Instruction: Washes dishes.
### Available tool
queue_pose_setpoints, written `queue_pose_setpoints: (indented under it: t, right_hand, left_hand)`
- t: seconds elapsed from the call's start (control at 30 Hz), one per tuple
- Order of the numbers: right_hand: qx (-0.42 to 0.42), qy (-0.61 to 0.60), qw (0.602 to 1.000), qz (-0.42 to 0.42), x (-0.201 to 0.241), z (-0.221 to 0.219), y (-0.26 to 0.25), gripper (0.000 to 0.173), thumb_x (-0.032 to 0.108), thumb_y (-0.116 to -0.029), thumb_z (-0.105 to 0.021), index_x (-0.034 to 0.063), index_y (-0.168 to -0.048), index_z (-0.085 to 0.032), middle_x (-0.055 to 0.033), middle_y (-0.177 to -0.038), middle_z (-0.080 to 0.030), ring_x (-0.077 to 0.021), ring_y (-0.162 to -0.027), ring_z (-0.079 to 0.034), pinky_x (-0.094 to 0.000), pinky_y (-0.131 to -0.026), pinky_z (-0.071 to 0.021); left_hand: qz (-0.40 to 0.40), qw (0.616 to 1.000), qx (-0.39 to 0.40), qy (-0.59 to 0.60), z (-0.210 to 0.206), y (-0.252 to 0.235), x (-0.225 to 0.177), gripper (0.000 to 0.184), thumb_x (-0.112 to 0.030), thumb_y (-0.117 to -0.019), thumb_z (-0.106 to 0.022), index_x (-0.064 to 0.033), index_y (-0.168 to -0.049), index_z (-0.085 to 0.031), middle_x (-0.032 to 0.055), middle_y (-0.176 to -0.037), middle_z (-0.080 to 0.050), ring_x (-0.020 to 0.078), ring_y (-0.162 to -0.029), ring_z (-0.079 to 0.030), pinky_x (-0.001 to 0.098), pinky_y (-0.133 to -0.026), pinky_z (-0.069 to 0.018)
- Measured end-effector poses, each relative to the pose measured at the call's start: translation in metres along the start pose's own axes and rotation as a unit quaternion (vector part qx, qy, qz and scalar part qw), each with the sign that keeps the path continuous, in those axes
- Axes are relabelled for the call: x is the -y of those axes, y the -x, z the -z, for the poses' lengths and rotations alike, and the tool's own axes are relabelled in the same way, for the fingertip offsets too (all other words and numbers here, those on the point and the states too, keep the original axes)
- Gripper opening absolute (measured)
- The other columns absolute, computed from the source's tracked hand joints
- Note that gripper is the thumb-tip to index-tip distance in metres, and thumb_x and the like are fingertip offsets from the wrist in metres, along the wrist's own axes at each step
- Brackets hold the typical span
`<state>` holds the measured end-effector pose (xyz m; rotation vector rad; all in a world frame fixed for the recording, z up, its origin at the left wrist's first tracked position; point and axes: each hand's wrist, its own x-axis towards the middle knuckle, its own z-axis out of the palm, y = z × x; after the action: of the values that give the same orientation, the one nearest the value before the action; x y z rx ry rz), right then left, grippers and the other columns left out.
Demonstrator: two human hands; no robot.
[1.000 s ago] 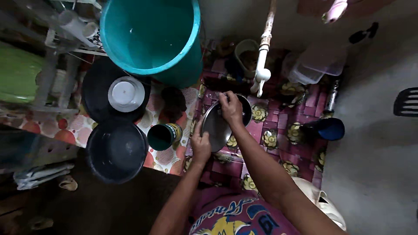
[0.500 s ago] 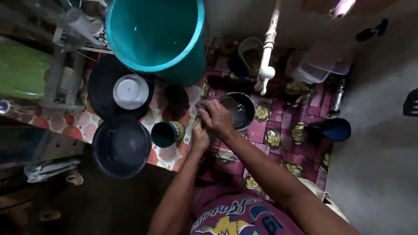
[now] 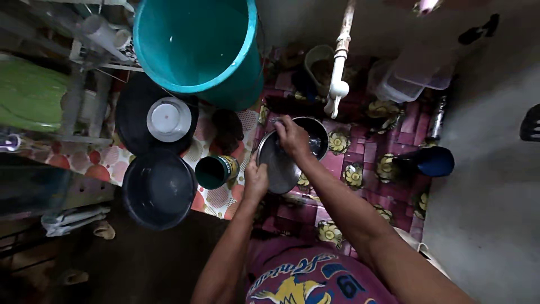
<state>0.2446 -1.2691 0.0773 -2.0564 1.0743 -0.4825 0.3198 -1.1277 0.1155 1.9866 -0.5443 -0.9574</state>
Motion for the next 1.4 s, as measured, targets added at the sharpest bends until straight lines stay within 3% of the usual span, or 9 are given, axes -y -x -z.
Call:
queue_pose_setpoints:
  t: [0.17, 0.3, 0.43, 0.6, 0.73, 0.97, 1.1, 1.3, 1.4]
  right_hand:
    - [-0.064, 0.001, 0.992, 0.110, 0.020, -0.015, 0.021, 0.034, 0.030, -0.1065, -0.053, 0.0115, -0.128, -0.071, -0.0066, -0.119, -0.075, -0.0240, -0.096, -0.076, -0.0458, -0.077, -0.0628]
    - [-0.010, -0.003, 0.996, -0.084, 0.000, 0.005, 0.001, 0.039, 0.037, -0.1092, -0.041, 0.0141, -0.130, -0.064, -0.0123, -0.106, -0.074, -0.0339, -0.091, -0.073, -0.0592, -0.076, -0.0566]
    - [-0.083, -0.016, 0.994, 0.074, 0.018, -0.013, 0.024, 0.035, 0.030, -0.1069, -0.051, 0.0111, -0.130, -0.070, -0.0061, -0.121, -0.075, -0.0233, -0.096, -0.076, -0.0466, -0.077, -0.0627]
    - [-0.009, -0.144, 0.963, -0.227, -0.031, 0.007, 0.004, 0.042, 0.045, -0.1090, -0.043, 0.0142, -0.131, -0.062, -0.0156, -0.108, -0.072, -0.0327, -0.100, -0.070, -0.0585, -0.085, -0.0540]
    - [-0.016, -0.256, 0.920, -0.297, -0.043, 0.000, 0.005, 0.038, 0.043, -0.1071, -0.047, 0.0122, -0.122, -0.065, -0.0122, -0.109, -0.069, -0.0257, -0.100, -0.066, -0.0531, -0.085, -0.0539]
    - [-0.071, -0.085, 0.987, -0.118, -0.015, 0.015, 0.005, 0.038, 0.040, -0.1088, -0.044, 0.0141, -0.131, -0.062, -0.0123, -0.096, -0.073, -0.0310, -0.083, -0.071, -0.0560, -0.073, -0.0560]
    - [-0.082, -0.057, 0.995, -0.027, -0.005, 0.014, -0.003, 0.035, 0.036, -0.1074, -0.049, 0.0143, -0.127, -0.067, -0.0095, -0.110, -0.074, -0.0277, -0.091, -0.072, -0.0532, -0.074, -0.0569]
    - [-0.003, -0.027, 0.976, 0.216, 0.026, -0.004, 0.020, 0.027, 0.030, -0.1028, -0.060, 0.0144, -0.119, -0.075, -0.0050, -0.130, -0.070, -0.0199, -0.107, -0.072, -0.0415, -0.083, -0.0625]
    - [-0.029, -0.014, 0.989, 0.144, 0.004, -0.002, 0.000, 0.033, 0.033, -0.1065, -0.053, 0.0126, -0.125, -0.072, -0.0033, -0.131, -0.071, -0.0191, -0.112, -0.072, -0.0436, -0.090, -0.0614]
  left_hand:
    - [-0.014, 1.000, 0.005, -0.009, -0.001, -0.001, -0.002, 0.042, -0.001, -0.1017, -0.048, -0.0037, -0.143, -0.054, 0.0125, -0.130, -0.067, 0.0152, -0.116, -0.066, 0.0391, -0.100, -0.0546]
    - [-0.002, 1.000, -0.012, -0.012, 0.001, 0.004, -0.008, 0.045, 0.000, -0.1008, -0.048, -0.0030, -0.146, -0.052, 0.0151, -0.128, -0.068, 0.0166, -0.111, -0.068, 0.0392, -0.097, -0.0562]
    - [-0.010, 1.000, 0.003, -0.022, -0.002, 0.001, -0.004, 0.045, -0.001, -0.1015, -0.048, -0.0057, -0.146, -0.053, 0.0125, -0.131, -0.067, 0.0166, -0.116, -0.066, 0.0409, -0.100, -0.0552]
    - [-0.095, 0.993, -0.069, 0.035, -0.007, 0.017, 0.004, 0.046, 0.000, -0.0996, -0.048, 0.0011, -0.145, -0.052, 0.0139, -0.131, -0.067, 0.0109, -0.114, -0.067, 0.0317, -0.100, -0.0552]
    - [-0.098, 0.990, -0.070, 0.079, -0.012, 0.026, 0.035, 0.054, -0.004, -0.0980, -0.049, 0.0075, -0.151, -0.041, 0.0224, -0.146, -0.054, 0.0155, -0.132, -0.057, 0.0303, -0.112, -0.0457]
    - [0.023, 0.991, 0.076, 0.108, 0.023, 0.000, 0.000, 0.043, -0.005, -0.0940, -0.060, -0.0022, -0.137, -0.055, 0.0117, -0.113, -0.071, 0.0179, -0.100, -0.071, 0.0392, -0.089, -0.0610]
    - [0.077, 0.971, 0.186, 0.129, 0.039, -0.010, -0.006, 0.045, 0.000, -0.0950, -0.054, -0.0049, -0.140, -0.052, 0.0150, -0.116, -0.070, 0.0248, -0.101, -0.071, 0.0448, -0.088, -0.0610]
    - [0.052, 0.985, 0.155, 0.046, 0.022, -0.012, -0.006, 0.034, -0.005, -0.1020, -0.050, -0.0079, -0.136, -0.056, 0.0102, -0.116, -0.070, 0.0194, -0.103, -0.070, 0.0425, -0.088, -0.0600]
    - [0.057, 0.988, 0.141, 0.038, 0.024, -0.007, -0.007, 0.056, 0.000, -0.0968, -0.050, -0.0112, -0.151, -0.045, 0.0116, -0.132, -0.066, 0.0205, -0.113, -0.068, 0.0440, -0.094, -0.0592]
